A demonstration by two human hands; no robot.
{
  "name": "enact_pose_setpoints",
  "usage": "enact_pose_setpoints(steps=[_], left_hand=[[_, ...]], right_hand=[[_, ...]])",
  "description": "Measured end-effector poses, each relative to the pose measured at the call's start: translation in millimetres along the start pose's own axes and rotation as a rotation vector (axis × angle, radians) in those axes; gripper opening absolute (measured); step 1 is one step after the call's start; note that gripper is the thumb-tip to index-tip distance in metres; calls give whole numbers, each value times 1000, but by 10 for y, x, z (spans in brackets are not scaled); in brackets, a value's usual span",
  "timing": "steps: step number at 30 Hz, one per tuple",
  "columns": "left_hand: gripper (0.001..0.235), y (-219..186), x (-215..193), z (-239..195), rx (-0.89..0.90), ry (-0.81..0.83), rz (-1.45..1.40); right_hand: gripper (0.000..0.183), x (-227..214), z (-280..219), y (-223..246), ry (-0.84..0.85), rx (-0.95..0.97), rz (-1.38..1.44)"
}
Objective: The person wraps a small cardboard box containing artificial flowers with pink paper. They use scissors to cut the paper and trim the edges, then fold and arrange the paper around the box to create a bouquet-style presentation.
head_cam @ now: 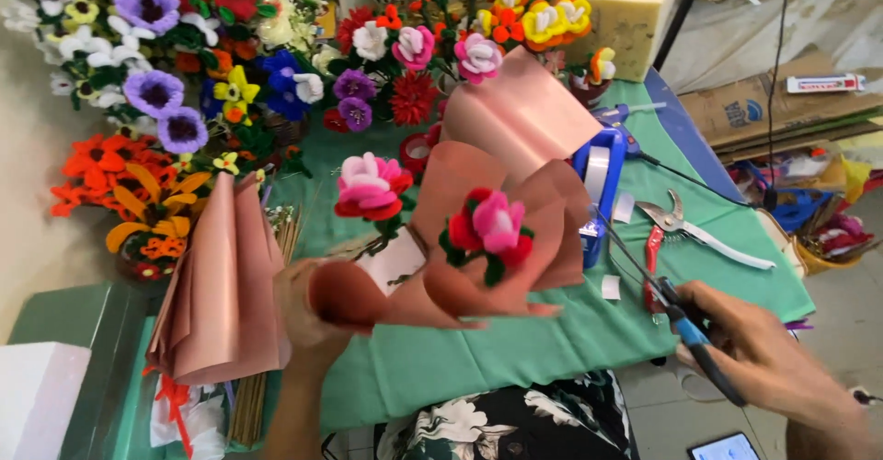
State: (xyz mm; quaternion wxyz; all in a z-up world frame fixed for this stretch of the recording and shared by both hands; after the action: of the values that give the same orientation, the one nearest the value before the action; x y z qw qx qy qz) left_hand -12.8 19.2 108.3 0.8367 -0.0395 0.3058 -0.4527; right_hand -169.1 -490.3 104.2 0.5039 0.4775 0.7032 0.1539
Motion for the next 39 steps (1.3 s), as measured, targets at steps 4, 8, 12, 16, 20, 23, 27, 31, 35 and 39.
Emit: enact_pose_setpoints(steps=[4,8,12,16,20,23,27,31,35,39], left_hand=[[27,1,-119,96,249,-111,-122],[40,-154,-304,241,371,-110,7],[16,433,-447,0,252,-63,74],[14,432,-628,-43,289,-78,59],[25,-220,-797,79,402,-157,157],[24,-242,-839,-25,446,-170,208],[7,332,-888,-272,455,-236,118],[17,647,-900,-399,697,-283,78],[19,672,-873,-420,719,-277,129],[22,687,-842,-439,739,-272,193]], right_hand=[[41,-99,-108,-97,-50,-48,-199],[34,-44,-190,-59,-58,-157,-258],[39,1,-221,-46,-81,-125,-269],[39,119,-220,125,10,-173,-113],[47,302,-193,230,49,-199,-147],[57,459,-205,316,116,-261,-62],[68,569,-286,487,142,-326,26],[59,622,-349,517,157,-371,106],[60,620,-428,518,48,-335,-4],[55,697,-476,507,-47,-447,-73]])
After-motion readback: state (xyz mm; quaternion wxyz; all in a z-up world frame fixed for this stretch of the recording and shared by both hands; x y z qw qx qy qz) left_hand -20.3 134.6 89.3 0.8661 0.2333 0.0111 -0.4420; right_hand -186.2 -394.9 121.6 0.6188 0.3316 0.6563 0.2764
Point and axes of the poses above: each hand's wrist, its own z-axis towards the middle knuckle, its own x-axis out of the palm, y = z × x, the point moved 8 cm from there along z, towards the middle knuckle, and after that the axes turned 10 degrees about x, right-handed, at the moved point
